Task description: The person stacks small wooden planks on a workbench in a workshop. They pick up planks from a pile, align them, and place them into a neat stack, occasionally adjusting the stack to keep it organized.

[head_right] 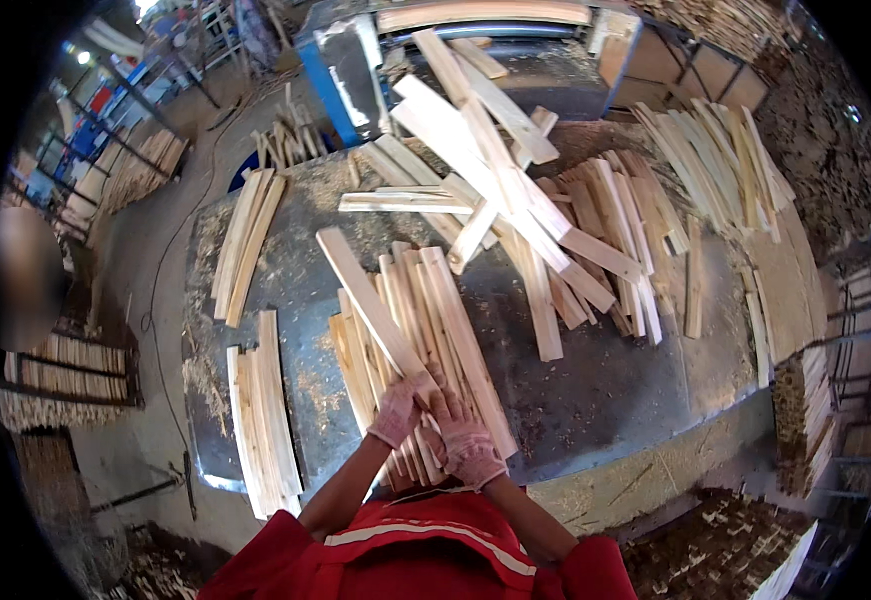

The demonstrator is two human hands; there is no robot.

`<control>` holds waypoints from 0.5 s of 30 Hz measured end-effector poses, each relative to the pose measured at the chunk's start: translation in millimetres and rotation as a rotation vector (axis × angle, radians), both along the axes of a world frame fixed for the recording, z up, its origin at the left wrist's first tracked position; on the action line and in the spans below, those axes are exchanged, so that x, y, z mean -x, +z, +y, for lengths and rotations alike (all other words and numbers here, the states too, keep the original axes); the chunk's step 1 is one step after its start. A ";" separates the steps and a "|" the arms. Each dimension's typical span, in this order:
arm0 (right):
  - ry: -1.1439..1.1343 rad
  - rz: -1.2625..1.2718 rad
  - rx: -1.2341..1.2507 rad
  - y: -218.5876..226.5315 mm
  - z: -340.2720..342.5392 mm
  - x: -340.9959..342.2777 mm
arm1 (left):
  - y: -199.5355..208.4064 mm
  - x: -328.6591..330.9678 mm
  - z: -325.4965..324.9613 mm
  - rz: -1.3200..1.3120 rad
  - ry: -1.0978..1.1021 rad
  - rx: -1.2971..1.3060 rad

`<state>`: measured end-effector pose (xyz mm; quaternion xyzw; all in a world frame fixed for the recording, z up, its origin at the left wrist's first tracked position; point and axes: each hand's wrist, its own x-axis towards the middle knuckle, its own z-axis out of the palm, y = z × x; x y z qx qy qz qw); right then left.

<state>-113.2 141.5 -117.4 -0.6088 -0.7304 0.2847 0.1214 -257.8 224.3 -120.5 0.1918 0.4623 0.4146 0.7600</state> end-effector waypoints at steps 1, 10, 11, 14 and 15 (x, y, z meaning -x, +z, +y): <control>-0.100 0.041 -0.087 -1.0 10.2 -1.3 | 9.1 9.7 12.7 -0.088 0.037 -0.021; -0.408 0.044 0.110 -59.1 59.4 -28.5 | 29.5 69.1 53.3 -0.156 -0.043 0.052; -0.417 0.086 0.184 -61.6 51.0 -24.2 | 25.3 76.4 52.4 -0.048 -0.022 0.087; -0.369 -0.064 0.242 -59.4 40.5 -22.1 | 5.5 122.8 55.2 0.810 -0.253 -0.560; -0.303 -0.044 0.190 -54.9 46.0 -25.8 | -1.5 146.4 50.9 1.456 -0.405 -1.264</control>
